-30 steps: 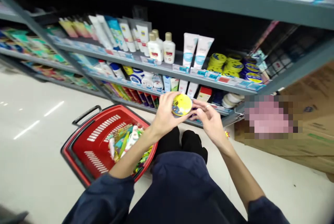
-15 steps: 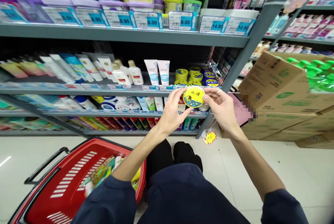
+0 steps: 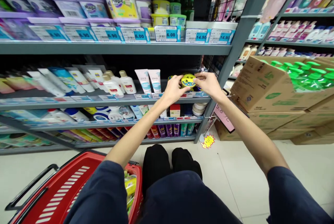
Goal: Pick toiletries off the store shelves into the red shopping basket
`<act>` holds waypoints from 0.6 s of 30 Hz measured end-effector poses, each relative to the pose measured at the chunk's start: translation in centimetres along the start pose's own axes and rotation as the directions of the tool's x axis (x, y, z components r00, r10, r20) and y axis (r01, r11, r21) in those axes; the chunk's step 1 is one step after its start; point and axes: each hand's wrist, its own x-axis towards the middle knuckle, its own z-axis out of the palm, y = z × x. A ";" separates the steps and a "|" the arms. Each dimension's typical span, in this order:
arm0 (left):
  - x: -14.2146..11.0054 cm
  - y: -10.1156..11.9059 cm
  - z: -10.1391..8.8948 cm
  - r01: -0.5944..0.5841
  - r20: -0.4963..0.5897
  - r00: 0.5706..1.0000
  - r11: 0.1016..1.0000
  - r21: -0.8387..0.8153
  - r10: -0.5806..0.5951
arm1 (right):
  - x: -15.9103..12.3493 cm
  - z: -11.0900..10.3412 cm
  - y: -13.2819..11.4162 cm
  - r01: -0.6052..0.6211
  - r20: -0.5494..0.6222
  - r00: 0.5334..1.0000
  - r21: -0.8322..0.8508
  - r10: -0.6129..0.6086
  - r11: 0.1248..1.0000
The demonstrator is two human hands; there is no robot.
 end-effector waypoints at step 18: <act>1.8 -2.1 0.9 0.052 0.239 0.963 0.955 0.291 -0.125 | 1.7 2.9 2.3 0.153 0.205 0.976 -0.416 -0.072 0.897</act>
